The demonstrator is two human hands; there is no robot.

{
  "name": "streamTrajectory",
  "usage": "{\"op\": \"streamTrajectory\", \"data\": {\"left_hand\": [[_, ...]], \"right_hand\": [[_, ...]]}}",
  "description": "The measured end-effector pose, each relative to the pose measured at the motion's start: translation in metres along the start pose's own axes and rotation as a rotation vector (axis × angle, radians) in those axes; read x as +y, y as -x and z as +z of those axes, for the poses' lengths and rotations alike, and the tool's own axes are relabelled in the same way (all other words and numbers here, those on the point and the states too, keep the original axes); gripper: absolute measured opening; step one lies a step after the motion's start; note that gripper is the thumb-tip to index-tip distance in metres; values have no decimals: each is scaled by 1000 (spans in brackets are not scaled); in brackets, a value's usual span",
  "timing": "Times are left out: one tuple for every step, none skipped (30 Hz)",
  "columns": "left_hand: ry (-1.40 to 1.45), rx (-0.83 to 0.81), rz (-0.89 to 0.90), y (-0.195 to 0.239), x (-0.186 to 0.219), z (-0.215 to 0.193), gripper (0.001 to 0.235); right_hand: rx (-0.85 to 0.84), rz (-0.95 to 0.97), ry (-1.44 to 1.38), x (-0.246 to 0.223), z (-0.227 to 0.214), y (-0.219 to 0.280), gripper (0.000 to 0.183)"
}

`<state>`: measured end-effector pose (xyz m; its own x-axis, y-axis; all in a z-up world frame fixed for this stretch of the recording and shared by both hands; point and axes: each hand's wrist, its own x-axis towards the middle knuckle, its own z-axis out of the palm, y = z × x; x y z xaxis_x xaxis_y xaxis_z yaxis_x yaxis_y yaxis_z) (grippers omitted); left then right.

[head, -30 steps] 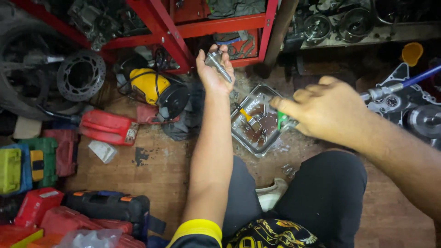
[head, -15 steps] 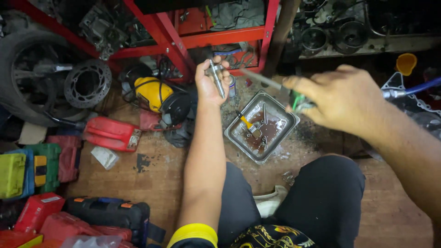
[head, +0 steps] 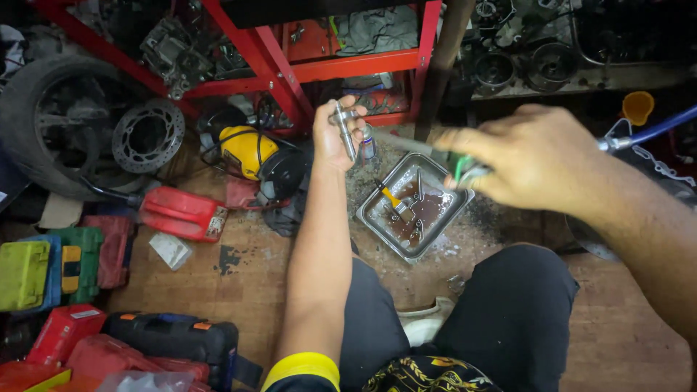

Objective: Cleaning and assembling motorcycle engine components using a brush and hand tools

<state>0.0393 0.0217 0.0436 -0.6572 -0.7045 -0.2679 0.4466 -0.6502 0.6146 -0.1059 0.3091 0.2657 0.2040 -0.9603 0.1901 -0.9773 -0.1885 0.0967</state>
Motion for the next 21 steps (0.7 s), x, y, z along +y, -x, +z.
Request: {"op": "streamTrajectory", "data": {"left_hand": [[-4, -4, -1, -1, 0, 2, 40], [-20, 41, 0, -2, 0, 4, 38], [-31, 88, 0, -3, -2, 6, 37], [-32, 85, -2, 0, -1, 13, 37], [-84, 127, -4, 3, -1, 19, 30], [-136, 168, -5, 7, -1, 26, 23], [-134, 169, -3, 10, -2, 31, 23], [-212, 140, 38, 13, -4, 36, 20], [-295, 107, 73, 15, -5, 41, 17], [-299, 101, 70, 16, -4, 40, 17], [-635, 102, 260, 18, -5, 40, 14], [-970, 102, 453, 20, -5, 39, 12], [-967, 104, 454, 25, -5, 35, 12], [-1255, 42, 706, 30, -5, 31, 20], [-1541, -33, 962, 33, -3, 28, 30], [-1541, -34, 964, 31, 1, 27, 30], [-1725, -72, 1106, 32, 2, 25, 33], [-1907, -115, 1248, 33, 2, 22, 38], [-1909, -124, 1244, 37, 4, 25, 38], [-1914, -197, 1311, 41, 6, 28, 36], [-1915, -269, 1386, 43, 10, 34, 34]], "right_hand": [[3, 5, 1, -3, 0, 0, 52], [-13, -10, 20, -5, 0, 0, 59], [-33, -27, 39, -7, 0, 1, 67], [-33, -24, 41, -6, -2, 2, 67], [17, -22, 53, -4, -3, 2, 61], [68, -21, 66, -3, -5, 3, 57], [69, -24, 67, -4, -3, 3, 57], [-9, -33, 34, -5, -2, 4, 54], [-84, -33, 0, -7, 1, 5, 54], [-82, -26, 0, -5, -9, 2, 54], [-192, 114, 3, -2, -20, -2, 53], [-298, 256, 4, 2, -30, -6, 54], [-299, 254, 6, 3, -31, -6, 54], [-361, 314, 9, 5, -31, -6, 54], [-419, 378, 9, 7, -31, -7, 55], [-417, 379, 10, 5, -32, -9, 55], [-448, 356, -14, 2, -33, -9, 54], [-479, 332, -38, -1, -33, -9, 54], [-480, 338, -43, -1, -37, -14, 54], [-554, 396, -8, -2, -41, -19, 57], [-621, 456, 30, -1, -47, -25, 60]]}}
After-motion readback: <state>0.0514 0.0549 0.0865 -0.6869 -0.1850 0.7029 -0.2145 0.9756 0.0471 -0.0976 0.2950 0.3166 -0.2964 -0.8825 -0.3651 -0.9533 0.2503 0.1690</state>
